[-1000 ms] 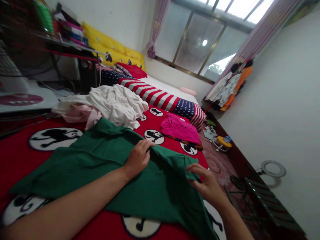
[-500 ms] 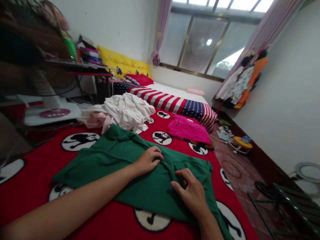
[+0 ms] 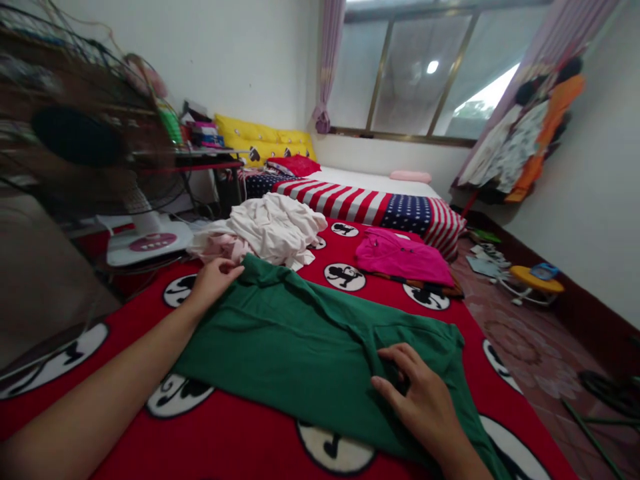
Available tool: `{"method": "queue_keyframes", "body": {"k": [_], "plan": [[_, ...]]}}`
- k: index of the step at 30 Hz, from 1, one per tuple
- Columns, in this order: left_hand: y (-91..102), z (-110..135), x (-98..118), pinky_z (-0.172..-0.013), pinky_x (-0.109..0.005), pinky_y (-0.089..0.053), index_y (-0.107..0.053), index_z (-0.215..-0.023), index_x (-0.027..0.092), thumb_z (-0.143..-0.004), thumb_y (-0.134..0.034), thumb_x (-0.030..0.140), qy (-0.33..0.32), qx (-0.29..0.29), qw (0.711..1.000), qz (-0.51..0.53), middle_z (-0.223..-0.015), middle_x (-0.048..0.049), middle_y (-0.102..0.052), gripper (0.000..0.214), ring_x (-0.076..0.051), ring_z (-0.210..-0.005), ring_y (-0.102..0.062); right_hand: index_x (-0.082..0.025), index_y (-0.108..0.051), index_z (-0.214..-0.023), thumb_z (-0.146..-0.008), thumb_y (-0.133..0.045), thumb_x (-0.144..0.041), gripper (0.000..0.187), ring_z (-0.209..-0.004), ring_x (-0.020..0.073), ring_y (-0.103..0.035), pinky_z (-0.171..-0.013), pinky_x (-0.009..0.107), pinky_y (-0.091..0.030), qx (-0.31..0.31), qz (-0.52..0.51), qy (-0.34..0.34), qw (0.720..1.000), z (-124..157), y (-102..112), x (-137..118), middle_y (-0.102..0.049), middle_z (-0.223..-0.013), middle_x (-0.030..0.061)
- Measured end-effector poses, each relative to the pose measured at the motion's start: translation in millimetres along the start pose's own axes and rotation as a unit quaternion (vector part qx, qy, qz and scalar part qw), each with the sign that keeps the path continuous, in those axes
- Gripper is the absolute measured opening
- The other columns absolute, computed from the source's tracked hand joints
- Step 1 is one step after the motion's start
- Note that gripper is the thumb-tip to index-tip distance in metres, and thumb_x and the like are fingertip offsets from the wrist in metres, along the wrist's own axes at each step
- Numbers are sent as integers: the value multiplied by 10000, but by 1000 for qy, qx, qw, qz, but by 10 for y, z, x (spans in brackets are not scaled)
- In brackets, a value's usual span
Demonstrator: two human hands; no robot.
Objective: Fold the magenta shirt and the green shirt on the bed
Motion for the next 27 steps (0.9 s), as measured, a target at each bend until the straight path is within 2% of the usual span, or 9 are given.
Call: {"method": "queue_keyframes", "body": {"k": [3,8,14,17,20,23,27], "plan": [[-103,35,-110,-752,-335,-502,-628,-816,171,-710,-697,459,8,-21,1000,-5,-800,-91,-709,314,-268,-816,-676,-266,-657,-1097,-776,-670,-462,376,-795,181,-591,-754,311,-505,-20,-4,-4,1000,16,14,10,-614,-1119,56],[-151,118,0,-740,-303,-499,-632,-893,172,-709,-710,445,-29,14,999,3,-878,-77,-716,339,-234,-819,-677,-278,-618,-1220,-707,-744,-387,540,-833,178,-611,-802,289,-524,-59,-7,4,998,42,17,33,-597,-1204,48],[-265,94,-119,-727,-307,-508,-648,-1082,138,-646,-754,442,-4,-20,996,86,-923,-111,-725,541,-244,-834,-684,-290,-634,-1181,-752,-687,-324,433,-902,188,-616,-798,293,-522,-55,5,12,998,36,-21,130,-566,-1251,52],[-283,88,-136,-748,-330,-495,-705,-932,141,-628,-740,466,-3,-31,994,109,-849,-98,-726,447,-263,-817,-675,-279,-649,-1137,-767,-661,-330,374,-1006,225,-598,-834,332,-516,-16,10,24,1000,22,-2,171,-523,-1301,74],[-273,100,-76,-763,-324,-489,-707,-788,148,-618,-710,478,-6,-40,988,147,-778,-66,-714,372,-250,-795,-657,-254,-678,-1013,-788,-625,-340,248,-1097,263,-566,-904,395,-491,39,11,24,999,18,53,196,-508,-1309,91],[-209,108,-3,-725,-300,-505,-682,-803,138,-600,-676,497,10,-38,977,208,-774,-52,-698,412,-223,-779,-643,-242,-674,-888,-825,-575,-339,153,-1156,279,-542,-990,449,-433,70,4,35,997,18,101,178,-535,-1274,90],[-39,120,68,-582,-264,-515,-632,-878,130,-601,-638,521,50,-45,955,289,-750,-31,-664,480,-170,-657,-625,-245,-644,-896,-849,-567,-338,130,-1141,274,-553,-1013,462,-410,115,-23,48,992,30,242,131,-564,-1252,84]]}}
Point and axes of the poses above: each hand's wrist, its own z-axis away from the middle knuckle, its own y-axis out of the back of the hand, x = y × z, the point moved 9 cm from there along -z, towards the middle knuckle
